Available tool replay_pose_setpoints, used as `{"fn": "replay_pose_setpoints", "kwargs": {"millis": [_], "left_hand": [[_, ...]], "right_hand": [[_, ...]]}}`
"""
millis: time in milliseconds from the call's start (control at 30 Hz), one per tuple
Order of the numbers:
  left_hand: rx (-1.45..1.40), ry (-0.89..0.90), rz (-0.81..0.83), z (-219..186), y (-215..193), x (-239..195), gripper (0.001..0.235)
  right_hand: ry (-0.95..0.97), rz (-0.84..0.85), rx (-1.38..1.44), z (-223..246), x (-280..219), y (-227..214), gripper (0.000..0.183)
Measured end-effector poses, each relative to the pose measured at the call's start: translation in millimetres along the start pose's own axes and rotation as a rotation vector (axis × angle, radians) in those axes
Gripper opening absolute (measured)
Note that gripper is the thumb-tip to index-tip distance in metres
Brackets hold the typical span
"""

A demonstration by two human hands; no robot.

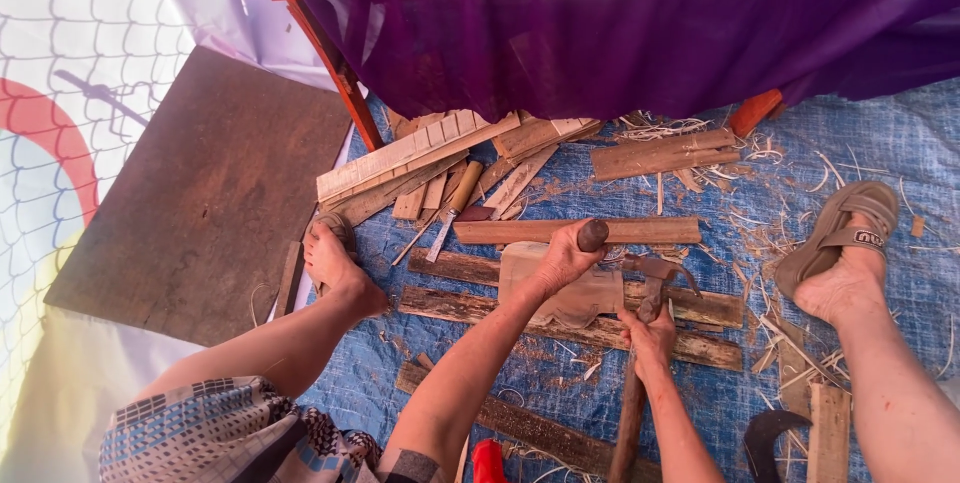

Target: The person carves a wooden piece shaped like a guitar using a chisel and hammer. They repeatedly strike the chisel to remove wood shavings and refine the shape, occasionally rotating the piece to work on different areas.

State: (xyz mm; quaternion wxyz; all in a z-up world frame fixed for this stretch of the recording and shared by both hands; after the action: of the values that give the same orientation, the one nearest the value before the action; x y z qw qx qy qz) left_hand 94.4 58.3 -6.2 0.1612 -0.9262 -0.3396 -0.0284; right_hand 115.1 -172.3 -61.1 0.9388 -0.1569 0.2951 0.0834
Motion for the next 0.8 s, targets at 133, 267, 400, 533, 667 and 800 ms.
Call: {"fn": "replay_pose_setpoints", "kwargs": {"millis": [133, 267, 400, 533, 667, 800], "left_hand": [[-0.047, 0.045, 0.105, 0.1, 10.9, 5.6, 0.023], [-0.092, 0.052, 0.142, 30.3, 28.0, 2.5, 0.021], [-0.088, 0.092, 0.138, 13.9, 17.0, -11.2, 0.021], [-0.104, 0.103, 0.142, 8.1, 12.7, -16.6, 0.019], [-0.323, 0.124, 0.254, -20.6, 6.5, -19.4, 0.019], [-0.114, 0.124, 0.158, 2.7, 21.9, -20.4, 0.019]], "right_hand": [[-0.048, -0.042, -0.088, 21.1, -23.7, -15.3, 0.03], [-0.099, -0.003, -0.126, 65.4, -65.1, -27.8, 0.026], [-0.18, 0.057, -0.219, 88.3, -71.2, -38.5, 0.022], [-0.471, 0.013, -0.285, 173.1, -110.8, -57.5, 0.021], [-0.844, -0.053, -0.071, 276.3, -186.2, -84.9, 0.021], [-1.004, -0.149, -0.282, 196.3, -121.0, -66.7, 0.006]]}}
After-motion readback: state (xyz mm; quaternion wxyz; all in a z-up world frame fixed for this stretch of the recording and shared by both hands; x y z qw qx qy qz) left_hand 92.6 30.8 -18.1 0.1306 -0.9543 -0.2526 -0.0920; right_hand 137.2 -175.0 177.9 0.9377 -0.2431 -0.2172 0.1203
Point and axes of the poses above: each hand's wrist, its own x-axis towards the middle knuckle, its own y-axis out of the palm, z = x × y, the point moved 5 cm from there along x, towards the middle knuckle, and after that the axes turned 8 degrees about y, right-handed, at the moved point
